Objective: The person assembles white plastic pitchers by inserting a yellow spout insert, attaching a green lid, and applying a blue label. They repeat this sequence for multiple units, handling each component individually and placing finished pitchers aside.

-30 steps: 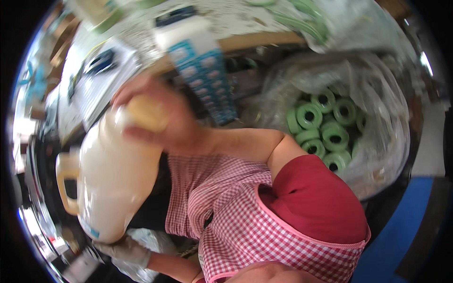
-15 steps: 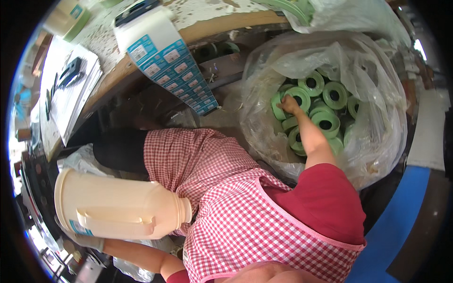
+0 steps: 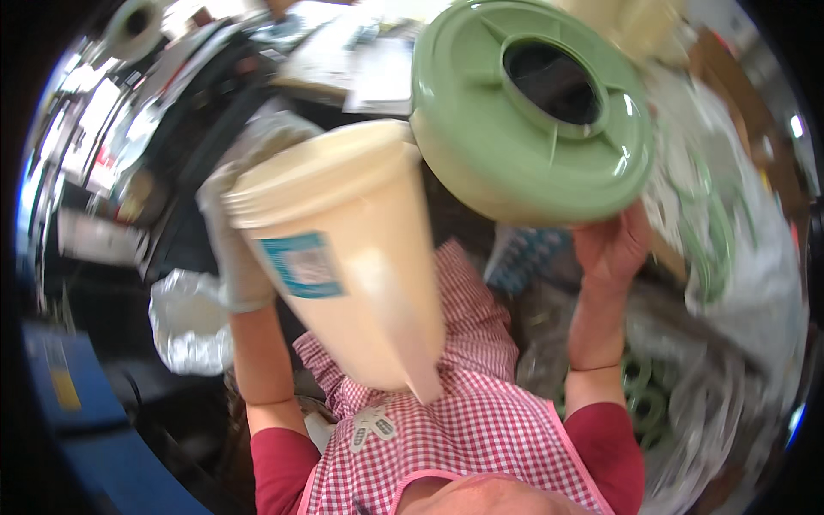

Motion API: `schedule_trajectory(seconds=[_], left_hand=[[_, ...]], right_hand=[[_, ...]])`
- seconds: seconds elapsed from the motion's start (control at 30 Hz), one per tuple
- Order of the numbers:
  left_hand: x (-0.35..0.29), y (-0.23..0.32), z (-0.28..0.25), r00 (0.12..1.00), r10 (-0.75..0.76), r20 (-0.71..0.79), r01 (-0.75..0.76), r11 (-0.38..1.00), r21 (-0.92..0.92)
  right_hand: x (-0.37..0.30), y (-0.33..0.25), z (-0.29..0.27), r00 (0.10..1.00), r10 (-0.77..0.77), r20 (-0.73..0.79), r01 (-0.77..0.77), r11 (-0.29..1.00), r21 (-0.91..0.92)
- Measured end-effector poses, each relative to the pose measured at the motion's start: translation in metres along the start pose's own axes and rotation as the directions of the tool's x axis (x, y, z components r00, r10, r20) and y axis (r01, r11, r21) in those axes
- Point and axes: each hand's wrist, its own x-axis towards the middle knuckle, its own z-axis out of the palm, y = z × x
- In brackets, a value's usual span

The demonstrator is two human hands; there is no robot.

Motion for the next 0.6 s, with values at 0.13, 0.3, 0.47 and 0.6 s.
schedule_trajectory(seconds=[0.13,0.3,0.47,0.6], left_hand=[[0.005,0.069,-0.006,0.907,-0.371,0.199,0.388,0.555,-0.735],[-0.02,0.065,-0.04,0.98,-0.198,-0.003,0.174,0.868,-0.466],[-0.025,0.042,-0.04,0.975,-0.203,-0.092,0.148,0.898,-0.414],[-0.005,0.05,-0.036,0.915,-0.397,-0.071,0.28,0.751,-0.598]], right_hand=[[0.069,0.087,0.01,0.748,0.628,0.216,-0.653,0.636,0.41],[0.069,0.137,0.063,0.73,0.55,0.406,-0.198,0.738,-0.645],[0.074,0.195,0.074,0.804,0.558,0.203,-0.486,0.815,-0.317],[0.084,0.213,0.075,0.757,0.597,0.266,-0.59,0.799,-0.115]])
